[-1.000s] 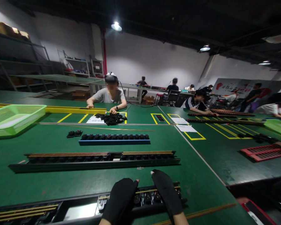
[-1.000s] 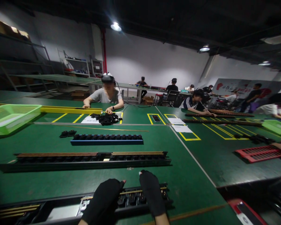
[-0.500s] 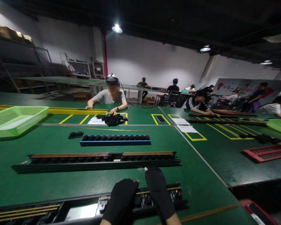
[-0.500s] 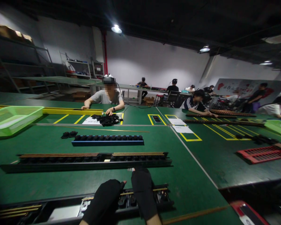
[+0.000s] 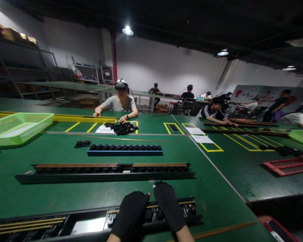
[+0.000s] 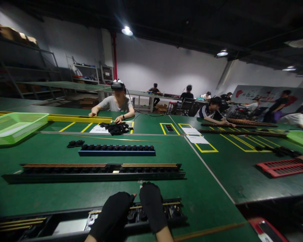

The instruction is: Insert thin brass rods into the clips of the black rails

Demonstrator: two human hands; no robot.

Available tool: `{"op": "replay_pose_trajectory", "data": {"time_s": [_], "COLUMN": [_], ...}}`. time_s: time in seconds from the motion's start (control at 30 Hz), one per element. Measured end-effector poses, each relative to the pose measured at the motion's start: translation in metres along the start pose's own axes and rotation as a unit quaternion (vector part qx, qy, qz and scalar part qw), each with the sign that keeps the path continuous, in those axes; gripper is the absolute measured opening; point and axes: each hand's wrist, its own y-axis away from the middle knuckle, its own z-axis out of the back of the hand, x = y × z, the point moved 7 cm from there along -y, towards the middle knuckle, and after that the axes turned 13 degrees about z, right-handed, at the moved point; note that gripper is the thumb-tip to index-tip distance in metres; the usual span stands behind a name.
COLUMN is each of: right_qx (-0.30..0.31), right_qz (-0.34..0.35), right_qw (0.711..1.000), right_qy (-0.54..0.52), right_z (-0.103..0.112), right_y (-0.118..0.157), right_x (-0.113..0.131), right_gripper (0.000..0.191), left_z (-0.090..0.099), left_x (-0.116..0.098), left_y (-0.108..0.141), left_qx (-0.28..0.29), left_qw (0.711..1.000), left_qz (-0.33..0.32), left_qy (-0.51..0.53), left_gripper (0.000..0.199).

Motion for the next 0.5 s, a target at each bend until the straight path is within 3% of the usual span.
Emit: {"op": "replay_pose_trajectory", "data": {"time_s": [0.17,0.33,0.5], "right_qx": [0.088,0.093,0.104], "right_qz": [0.013,0.003,0.004], "right_qw": [0.996,0.996,0.995], "right_qy": [0.007,0.007,-0.002], "right_z": [-0.012,-0.027,-0.039], "right_y": [-0.012,-0.017,-0.014], "right_x": [-0.003,0.004,0.026], "right_gripper": [0.026,0.017,0.032], "left_z": [0.003,0.014,0.023], "left_x": [0.001,0.002,0.003], "left_y": [0.001,0.003,0.005], "left_qx": [0.006,0.046,0.085], "left_qw": [1.0,0.997,0.992], "left_qz": [0.01,0.022,0.057], "left_qy": [0.011,0.055,0.079], "left_gripper": [0.03,0.023,0.024]}}
